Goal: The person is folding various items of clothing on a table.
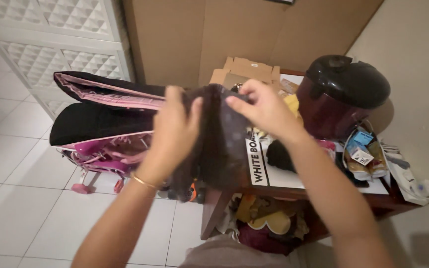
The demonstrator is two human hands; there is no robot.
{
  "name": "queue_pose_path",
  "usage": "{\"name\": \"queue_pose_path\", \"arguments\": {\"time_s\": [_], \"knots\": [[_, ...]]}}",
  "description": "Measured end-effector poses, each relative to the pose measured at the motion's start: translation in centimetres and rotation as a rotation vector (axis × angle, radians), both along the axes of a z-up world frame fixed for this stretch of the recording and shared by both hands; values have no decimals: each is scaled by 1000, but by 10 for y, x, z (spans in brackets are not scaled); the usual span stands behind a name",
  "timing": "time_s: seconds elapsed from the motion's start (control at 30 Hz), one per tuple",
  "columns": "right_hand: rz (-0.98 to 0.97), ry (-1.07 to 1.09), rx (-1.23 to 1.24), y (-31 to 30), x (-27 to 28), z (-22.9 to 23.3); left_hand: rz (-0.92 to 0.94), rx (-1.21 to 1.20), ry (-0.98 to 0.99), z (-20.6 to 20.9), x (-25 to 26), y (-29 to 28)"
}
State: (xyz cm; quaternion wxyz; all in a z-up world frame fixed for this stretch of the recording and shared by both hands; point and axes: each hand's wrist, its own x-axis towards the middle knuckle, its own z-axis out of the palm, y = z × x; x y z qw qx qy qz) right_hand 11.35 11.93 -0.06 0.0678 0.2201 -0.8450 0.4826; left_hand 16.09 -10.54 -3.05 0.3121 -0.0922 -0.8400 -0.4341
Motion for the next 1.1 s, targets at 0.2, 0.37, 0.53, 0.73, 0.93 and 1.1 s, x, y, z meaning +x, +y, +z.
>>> {"name": "queue_pose_path", "arguments": {"time_s": [0.2, 0.37, 0.53, 0.73, 0.93, 1.1], "knots": [[439, -200, -343, -1, 31, -5, -338, 90, 72, -4, 3, 14], [375, 16, -165, 2, 63, 24, -692, 327, 31, -18, -16, 12], [204, 194, -83, 42, 47, -8, -1030, 591, -68, -24, -23, 32], [-31, -358, -284, 97, 15, -81, -1083, 531, -196, -64, -46, 62], [-154, 8, 69, 137, 18, -79, -758, 139, -241, -68, -62, 86], [241, 381, 320, 152, 44, -140, -785, -210, 361, -163, -51, 95]]}}
